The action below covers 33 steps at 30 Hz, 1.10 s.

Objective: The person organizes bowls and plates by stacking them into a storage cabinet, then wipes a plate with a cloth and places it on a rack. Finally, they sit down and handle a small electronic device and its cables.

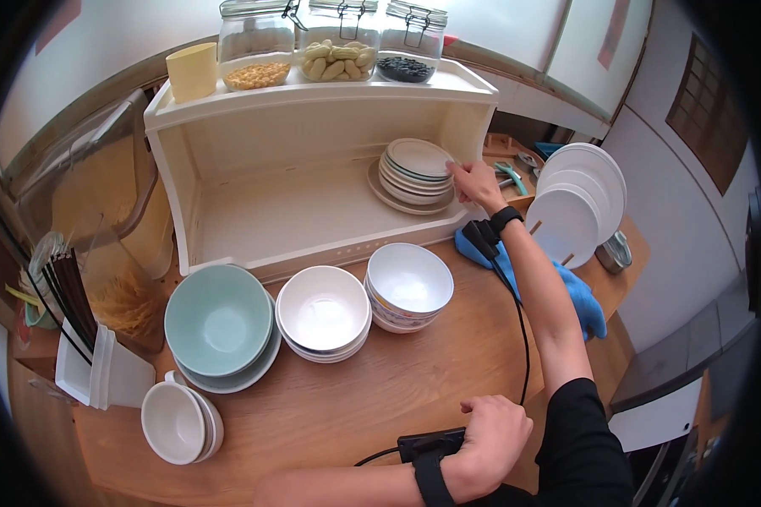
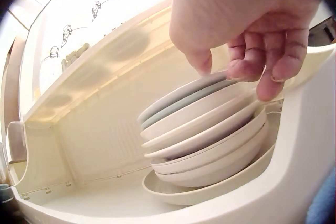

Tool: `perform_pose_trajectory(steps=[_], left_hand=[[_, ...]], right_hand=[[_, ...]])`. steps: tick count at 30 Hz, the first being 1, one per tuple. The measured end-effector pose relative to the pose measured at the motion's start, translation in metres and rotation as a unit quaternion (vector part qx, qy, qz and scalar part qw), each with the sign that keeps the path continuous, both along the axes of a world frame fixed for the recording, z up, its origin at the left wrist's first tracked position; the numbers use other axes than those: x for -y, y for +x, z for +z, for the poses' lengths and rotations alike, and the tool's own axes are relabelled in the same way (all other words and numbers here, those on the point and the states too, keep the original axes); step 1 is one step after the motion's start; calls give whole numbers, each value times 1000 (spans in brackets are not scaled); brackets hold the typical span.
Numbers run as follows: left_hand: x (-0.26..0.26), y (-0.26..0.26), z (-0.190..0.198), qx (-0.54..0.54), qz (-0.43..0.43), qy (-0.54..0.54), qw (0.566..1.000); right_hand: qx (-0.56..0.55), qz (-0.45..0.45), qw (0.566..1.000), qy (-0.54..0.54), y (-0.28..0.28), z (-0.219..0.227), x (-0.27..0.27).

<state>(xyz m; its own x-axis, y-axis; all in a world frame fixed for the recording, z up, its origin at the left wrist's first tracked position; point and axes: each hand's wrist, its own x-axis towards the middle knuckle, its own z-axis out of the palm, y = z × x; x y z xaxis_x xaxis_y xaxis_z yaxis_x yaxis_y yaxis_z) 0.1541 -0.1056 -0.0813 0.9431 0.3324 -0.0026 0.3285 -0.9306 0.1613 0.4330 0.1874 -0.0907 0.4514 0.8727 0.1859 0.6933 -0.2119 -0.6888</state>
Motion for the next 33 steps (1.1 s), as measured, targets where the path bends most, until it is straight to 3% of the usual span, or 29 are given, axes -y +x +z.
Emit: perform_pose_trajectory(steps=[5,12,14,15,17,18,20,22,33], left_hand=[[0,-2,-9,41,9,33,999],[-34,-16,18,34,-2,-40,999],[-55,-26,39,-6,16,-71,997],[-66,-33,42,8,30,-52,998],[-86,-45,50,53,96,-60,992],[-96,-51,52,76,121,-58,988],[-109,-59,57,74,202,-30,976],[-121,-61,57,84,231,-4,969],[-145,-48,29,67,219,54,972]], right_hand=[[-34,-10,998,52,-8,1,21],[-37,85,983,157,-44,-13,86],[-145,142,977,58,-55,-19,108],[-153,136,977,59,-60,-25,118],[-253,218,943,-2,-70,-33,134],[-267,260,927,-31,-73,-35,140],[-275,288,916,-56,-81,-42,149],[-292,290,910,-43,-84,-49,152],[-320,279,905,-36,-80,-65,150]])
